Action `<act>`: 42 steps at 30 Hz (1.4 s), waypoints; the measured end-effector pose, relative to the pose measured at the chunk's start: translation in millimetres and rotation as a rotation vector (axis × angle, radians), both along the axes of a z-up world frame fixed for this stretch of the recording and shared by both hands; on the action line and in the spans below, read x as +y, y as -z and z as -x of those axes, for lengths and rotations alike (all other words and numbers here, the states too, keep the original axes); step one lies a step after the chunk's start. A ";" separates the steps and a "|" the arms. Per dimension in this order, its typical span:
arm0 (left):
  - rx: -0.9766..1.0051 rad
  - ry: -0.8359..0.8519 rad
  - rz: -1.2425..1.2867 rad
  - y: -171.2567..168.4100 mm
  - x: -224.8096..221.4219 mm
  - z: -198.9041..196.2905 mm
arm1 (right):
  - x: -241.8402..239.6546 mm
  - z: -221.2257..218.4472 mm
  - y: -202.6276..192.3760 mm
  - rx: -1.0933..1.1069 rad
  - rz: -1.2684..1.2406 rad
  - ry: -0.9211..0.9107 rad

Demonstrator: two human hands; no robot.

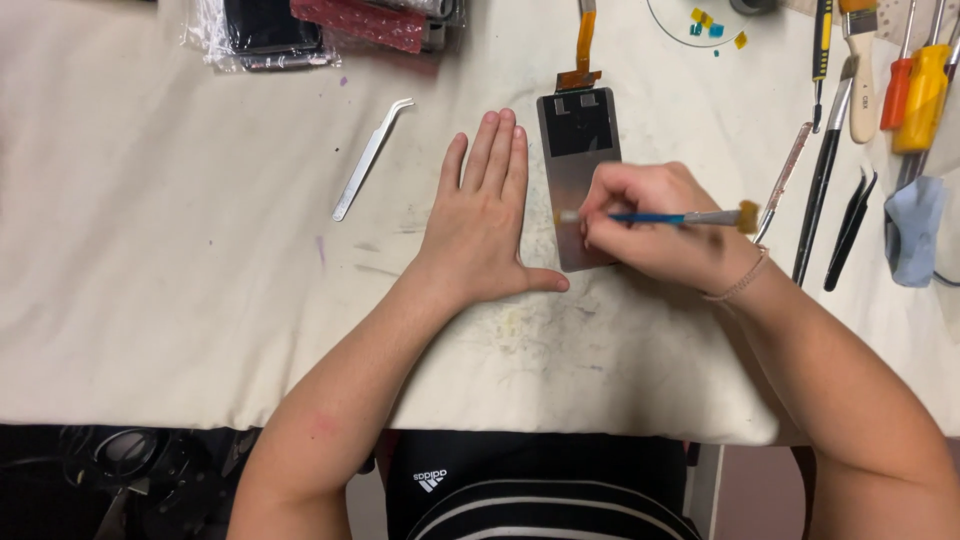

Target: Applying adhesive to a mobile phone screen component and spreading it evenly with a brush.

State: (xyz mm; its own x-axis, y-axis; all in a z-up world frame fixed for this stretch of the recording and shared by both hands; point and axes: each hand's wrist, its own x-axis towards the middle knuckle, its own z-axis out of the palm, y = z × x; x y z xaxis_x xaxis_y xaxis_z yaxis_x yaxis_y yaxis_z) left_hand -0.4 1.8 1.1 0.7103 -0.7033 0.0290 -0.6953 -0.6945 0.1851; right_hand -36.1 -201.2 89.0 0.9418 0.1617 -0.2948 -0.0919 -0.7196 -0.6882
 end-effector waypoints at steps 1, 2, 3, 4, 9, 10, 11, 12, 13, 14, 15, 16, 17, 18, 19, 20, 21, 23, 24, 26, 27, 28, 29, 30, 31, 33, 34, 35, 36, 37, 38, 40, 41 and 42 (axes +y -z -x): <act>-0.005 0.004 -0.002 -0.1 0.4 0.2 | 2.2 1.8 -3.7 -0.005 -0.002 0.004; -0.004 0.003 -0.001 0.1 0.4 0.1 | 4.2 3.0 -7.5 0.146 0.024 -0.052; -0.003 0.003 -0.001 0.5 0.4 -0.2 | 6.2 4.2 -11.0 0.297 0.051 -0.107; -0.006 0.007 0.002 0.3 -0.6 -1.1 | 2.3 1.6 -8.8 0.294 0.053 -0.102; -0.005 -0.015 -0.006 0.4 -0.6 1.1 | 0.5 -11.0 -2.1 0.042 0.014 0.043; -0.010 -0.016 -0.006 0.3 -1.3 0.2 | 0.6 -11.7 -1.5 0.037 0.014 0.042; -0.009 -0.017 -0.006 0.3 -1.9 -0.7 | 0.6 -12.6 -0.7 0.034 0.006 0.044; 0.001 -0.020 -0.008 1.0 -1.5 1.9 | 1.4 -11.0 1.0 0.041 -0.004 0.044; 0.007 -0.023 -0.011 0.6 -1.0 3.5 | 0.7 -8.8 -2.7 0.047 -0.006 0.041; 0.011 -0.021 -0.016 0.0 -1.3 2.3 | -0.7 -7.8 -7.0 0.153 0.004 -0.024; 0.016 -0.019 -0.020 -0.8 -1.8 0.9 | -2.2 -7.0 -11.6 0.260 0.014 -0.089; 0.013 -0.018 -0.018 -0.8 -2.0 0.2 | -4.9 -5.5 -10.0 0.257 0.016 -0.087; 0.010 -0.020 -0.018 -0.6 -2.2 -0.3 | -7.7 -3.9 -8.1 0.179 0.050 -0.040; 0.013 -0.023 -0.020 0.3 -2.0 1.8 | -10.2 -0.3 -5.6 0.107 0.082 0.006; 0.016 -0.023 -0.019 0.6 -2.7 1.4 | -13.0 0.4 -4.2 0.110 0.083 0.006; 0.019 -0.024 -0.016 0.8 -2.6 1.1 | -15.2 1.6 -2.4 0.096 0.047 0.006; 0.021 -0.024 -0.014 0.8 -2.6 0.9 | -17.5 2.7 -0.8 0.081 0.010 0.005; 0.022 -0.022 -0.020 0.9 -2.5 0.6 | -18.2 10.7 -4.5 0.140 0.010 -0.021; 0.023 -0.025 -0.024 0.7 -2.8 0.6 | -18.9 14.1 -7.0 0.200 0.013 -0.053; 0.022 -0.027 -0.029 0.7 -2.9 1.1 | -18.8 15.5 -7.9 0.159 0.034 0.068; 0.021 -0.028 -0.036 0.6 -3.2 1.5 | -19.0 16.1 -8.5 0.120 0.053 0.189; 0.019 -0.022 -0.037 -0.7 -3.2 1.2 | -19.7 17.7 -8.0 0.118 0.052 0.195; 0.028 -0.021 -0.048 -1.8 -3.3 0.9 | -20.7 19.3 -7.5 0.151 0.008 0.101; 0.039 -0.024 -0.058 -2.9 -3.5 0.6 | -21.7 20.1 -7.1 0.184 -0.035 0.004; 0.037 -0.021 -0.059 -2.9 -3.9 -0.5 | -23.4 19.3 -5.3 0.183 -0.036 0.007; 0.061 -0.025 -0.059 -2.4 -3.9 0.2 | -26.0 19.6 -1.5 0.057 0.139 0.063; 0.061 -0.023 -0.058 -2.5 -3.7 1.2 | -26.3 19.8 -1.6 0.058 0.140 0.065; 0.070 -0.025 -0.053 -2.9 -3.4 2.0 | -26.5 19.9 -1.9 0.063 0.096 0.039; 0.074 -0.029 -0.048 -3.8 -3.3 0.6 | -26.9 18.1 -2.5 0.063 0.051 0.012; 0.070 -0.028 -0.047 -3.5 -4.1 -1.0 | -26.8 17.7 -5.3 0.059 0.052 0.014; 0.056 -0.028 -0.049 -2.6 -3.9 -0.2 | -26.1 18.5 -7.4 0.117 0.084 0.018; 0.044 -0.027 -0.052 -1.5 -3.4 1.0 | -26.2 18.8 -9.2 0.178 0.116 0.022; 0.058 -0.029 -0.043 -1.7 -3.1 1.3 | -27.1 18.2 -9.4 0.147 0.122 0.072; 0.067 -0.029 -0.033 -2.1 -3.2 0.0 | -28.3 16.9 -9.8 0.113 0.129 0.123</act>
State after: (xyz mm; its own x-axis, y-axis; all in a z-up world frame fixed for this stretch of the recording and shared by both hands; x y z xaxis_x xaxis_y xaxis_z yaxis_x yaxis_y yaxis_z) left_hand -0.4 -1.4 3.2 0.7300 -0.6822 -0.0417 -0.6616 -0.7207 0.2072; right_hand -52.9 -229.5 98.8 0.9119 0.0016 -0.4105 -0.2561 -0.7794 -0.5718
